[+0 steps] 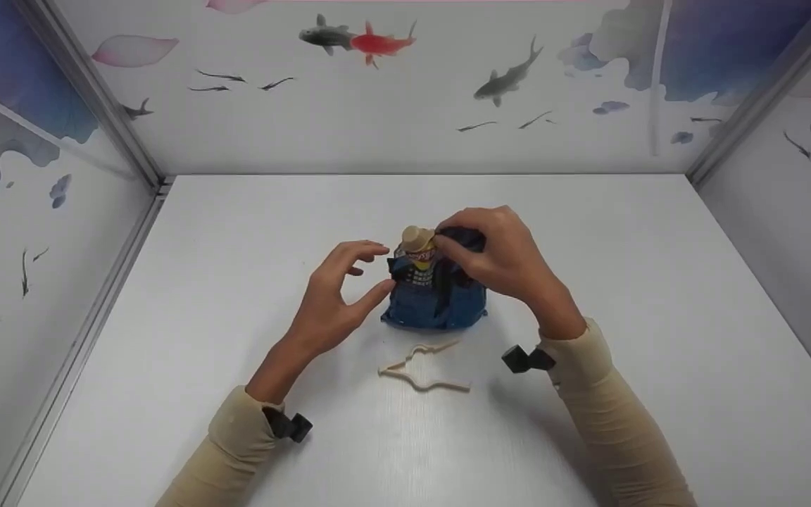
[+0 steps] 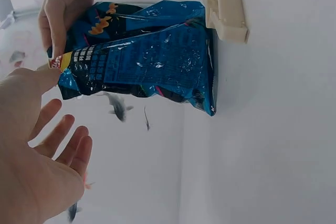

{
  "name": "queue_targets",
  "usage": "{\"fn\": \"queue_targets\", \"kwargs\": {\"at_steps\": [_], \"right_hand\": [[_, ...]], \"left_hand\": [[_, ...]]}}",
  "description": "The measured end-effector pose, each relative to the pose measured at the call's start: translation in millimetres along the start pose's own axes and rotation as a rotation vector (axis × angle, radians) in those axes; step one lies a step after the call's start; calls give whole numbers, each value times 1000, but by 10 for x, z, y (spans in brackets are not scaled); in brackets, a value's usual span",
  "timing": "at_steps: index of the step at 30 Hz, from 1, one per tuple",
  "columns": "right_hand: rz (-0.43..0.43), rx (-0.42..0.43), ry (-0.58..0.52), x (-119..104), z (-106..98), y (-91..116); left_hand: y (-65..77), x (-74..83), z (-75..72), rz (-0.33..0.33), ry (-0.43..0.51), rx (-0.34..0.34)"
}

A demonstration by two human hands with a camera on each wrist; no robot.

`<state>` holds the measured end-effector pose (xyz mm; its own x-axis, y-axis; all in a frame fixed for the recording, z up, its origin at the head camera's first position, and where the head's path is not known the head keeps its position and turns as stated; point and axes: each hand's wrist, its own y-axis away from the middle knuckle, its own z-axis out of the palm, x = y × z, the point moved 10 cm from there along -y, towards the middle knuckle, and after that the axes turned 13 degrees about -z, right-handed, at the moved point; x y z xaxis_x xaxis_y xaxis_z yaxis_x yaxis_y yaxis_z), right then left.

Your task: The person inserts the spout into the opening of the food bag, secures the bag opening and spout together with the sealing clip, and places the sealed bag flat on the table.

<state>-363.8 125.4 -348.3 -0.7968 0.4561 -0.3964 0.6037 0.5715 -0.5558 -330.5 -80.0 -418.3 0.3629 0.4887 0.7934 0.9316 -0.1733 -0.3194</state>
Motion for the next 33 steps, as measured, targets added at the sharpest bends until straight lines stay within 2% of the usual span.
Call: {"fn": "queue_targets", "kwargs": {"at_steps": [4,7,13,17,20,24,33], "right_hand": [[7,2,-9,-4,3,3],[2,-2,-10,-13,8,-4],[-11,1,-13,-15,8,-9],[-13,-1,-26,-10,16,-3],[-12,0,-34,-1,17,0],[-9,-2,-29,7,12,3],[10,-11,-12,12,16,16]], "left_hand": [[87,-76,20,-24,-44,-34],[179,-132,83,-24,-64,-101],[372,-223,351,-14,-87,-352],[478,-266,530,-45,-99,-527],[532,-302,639,-64,-134,-611],[558,-335,716,-65,-176,-645],[544,-363,719,-47,-188,-617]]}}
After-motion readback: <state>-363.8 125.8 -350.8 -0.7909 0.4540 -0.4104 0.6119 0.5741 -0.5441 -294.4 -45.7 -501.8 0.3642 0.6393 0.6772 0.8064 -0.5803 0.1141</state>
